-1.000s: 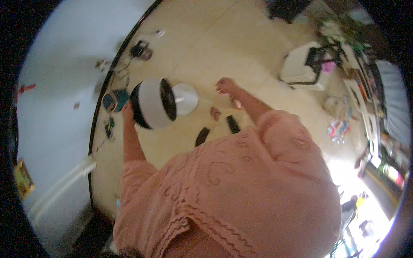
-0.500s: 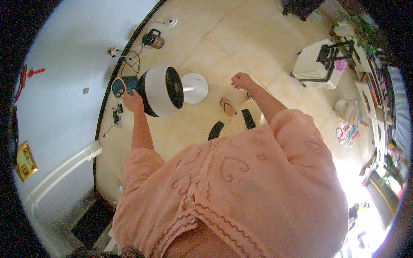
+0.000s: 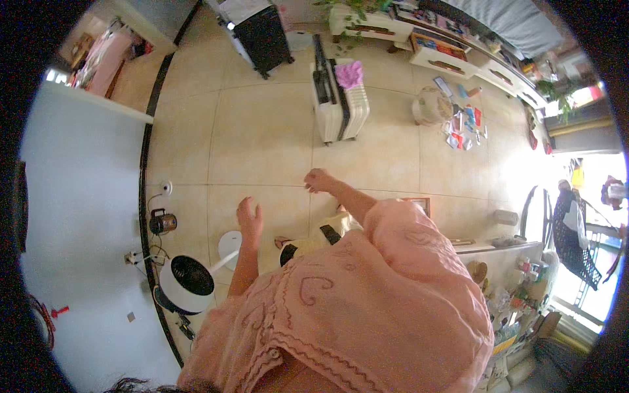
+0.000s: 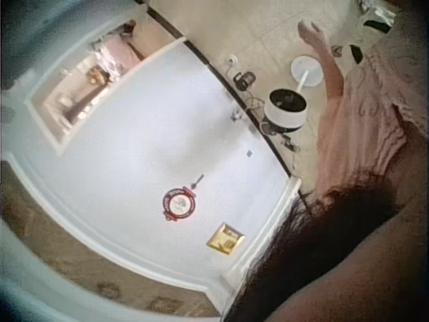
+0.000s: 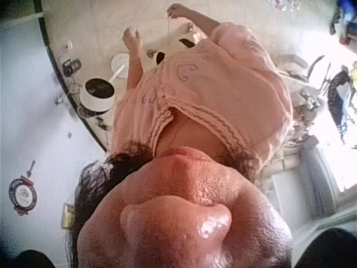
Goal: The person wipes a white suitcase with a pink cloth while sitting on the floor. They clean the top, sides, and handle of the suitcase, occasionally adjusting its position.
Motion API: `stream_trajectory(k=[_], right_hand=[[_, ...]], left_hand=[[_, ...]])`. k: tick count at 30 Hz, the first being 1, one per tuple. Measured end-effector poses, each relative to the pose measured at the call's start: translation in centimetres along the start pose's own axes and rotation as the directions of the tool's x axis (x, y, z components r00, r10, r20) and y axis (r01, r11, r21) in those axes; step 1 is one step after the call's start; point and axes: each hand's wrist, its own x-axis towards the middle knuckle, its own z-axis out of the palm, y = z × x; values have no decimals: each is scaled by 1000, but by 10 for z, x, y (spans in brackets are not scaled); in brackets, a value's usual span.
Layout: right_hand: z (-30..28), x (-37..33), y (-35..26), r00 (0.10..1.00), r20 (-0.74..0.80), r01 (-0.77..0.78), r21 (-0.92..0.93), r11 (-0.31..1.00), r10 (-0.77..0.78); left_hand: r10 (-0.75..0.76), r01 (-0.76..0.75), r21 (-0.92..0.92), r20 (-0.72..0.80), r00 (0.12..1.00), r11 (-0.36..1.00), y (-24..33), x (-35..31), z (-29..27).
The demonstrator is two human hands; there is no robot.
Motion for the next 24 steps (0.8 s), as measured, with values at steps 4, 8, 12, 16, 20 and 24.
stream_trajectory(k=[4, 8, 12, 16, 20, 24], right_hand=[[-113, -31, 30, 980, -183, -54, 134, 990, 78], [-187, -53, 46, 942, -320, -48, 178, 983, 104], [-230, -50, 39, 930, -353, -5, 255, 967, 98], [-280, -37, 32, 927, -362, -9, 242, 970, 99], [-344, -25, 23, 915, -373, -102, 157, 982, 155], [-414, -3, 4, 922, -377, -93, -1, 996, 86]], left_hand=[[104, -94, -94, 116, 988, 991, 81, 57, 72], [208, -176, -169, 197, 958, 970, 160, 112, 106], [263, -226, -152, 301, 917, 962, 184, 156, 160], [133, -51, -213, 390, 911, 976, 212, 197, 209], [-12, 181, -292, 498, 867, 939, 242, 233, 254], [-90, 220, -196, 519, 850, 955, 259, 258, 293]])
